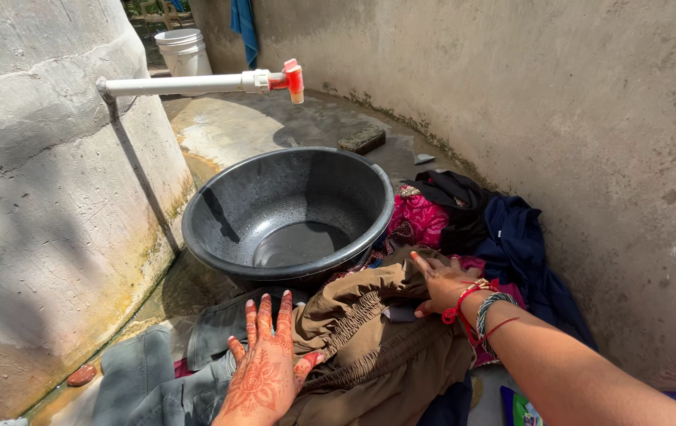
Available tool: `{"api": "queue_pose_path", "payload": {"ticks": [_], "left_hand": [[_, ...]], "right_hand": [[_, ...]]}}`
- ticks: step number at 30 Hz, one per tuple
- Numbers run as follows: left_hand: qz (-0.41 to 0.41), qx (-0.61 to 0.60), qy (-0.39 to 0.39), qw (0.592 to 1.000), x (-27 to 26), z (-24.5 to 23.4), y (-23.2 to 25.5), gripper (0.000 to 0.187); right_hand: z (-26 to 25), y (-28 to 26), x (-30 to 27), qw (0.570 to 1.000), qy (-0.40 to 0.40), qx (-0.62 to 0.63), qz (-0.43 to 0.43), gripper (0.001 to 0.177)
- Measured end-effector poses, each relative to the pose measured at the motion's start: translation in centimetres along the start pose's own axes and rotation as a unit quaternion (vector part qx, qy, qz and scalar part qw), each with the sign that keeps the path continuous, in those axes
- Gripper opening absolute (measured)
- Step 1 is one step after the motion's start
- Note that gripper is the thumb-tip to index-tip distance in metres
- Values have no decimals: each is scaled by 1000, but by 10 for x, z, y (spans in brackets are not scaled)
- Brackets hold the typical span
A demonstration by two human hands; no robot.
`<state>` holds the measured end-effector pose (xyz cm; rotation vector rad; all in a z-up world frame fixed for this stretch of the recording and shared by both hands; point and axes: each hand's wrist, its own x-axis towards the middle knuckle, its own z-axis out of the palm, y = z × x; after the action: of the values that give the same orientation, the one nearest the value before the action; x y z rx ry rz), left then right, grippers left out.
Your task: The person sorts various items of clothing by picking them up from the floor, shaking them out, and placing them into a black plastic basin.
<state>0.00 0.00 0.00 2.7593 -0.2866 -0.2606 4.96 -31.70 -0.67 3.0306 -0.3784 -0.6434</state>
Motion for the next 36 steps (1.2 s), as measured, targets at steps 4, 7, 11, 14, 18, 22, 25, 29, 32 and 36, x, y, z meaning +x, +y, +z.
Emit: {"api": "queue_pose_path", "payload": {"ticks": [4, 7, 11, 14, 18, 22, 25, 29, 32, 36], "left_hand": [[-24, -13, -20, 999, -3, -7, -4, 113], [-47, -63, -14, 997, -3, -6, -5, 119], [-32, -131, 10, 991, -1, -4, -3, 139], [9, -244, 79, 967, -5, -7, 3, 161], [29, -493, 113, 862, -2, -12, 12, 129], [-56, -639, 108, 759, 7, -19, -1, 77], [-106, -671, 215, 701, 9, -45, -9, 59], [59, -820, 249, 511, -15, -110, -7, 22], [58, -866, 246, 432, -31, -163, 7, 19], [117, -893, 244, 359, -53, -210, 11, 23]], "right_hand": [[18, -1, 25, 1000, 30, -3, 3, 69], [20, -8, 32, 994, 83, 53, -56, 46], [-21, -44, 23, 943, 158, 196, -217, 29], [-69, -93, -22, 856, 216, 304, -357, 22], [-124, -137, -105, 771, 135, 464, -414, 17], [-150, -151, -147, 626, 139, 542, -543, 30], [-156, -138, -157, 668, 142, 486, -545, 65], [-143, -122, -164, 860, 83, 282, -417, 131], [-109, -139, -168, 764, -111, 384, -506, 120], [-56, -156, -150, 871, -168, 237, -396, 72]]}}
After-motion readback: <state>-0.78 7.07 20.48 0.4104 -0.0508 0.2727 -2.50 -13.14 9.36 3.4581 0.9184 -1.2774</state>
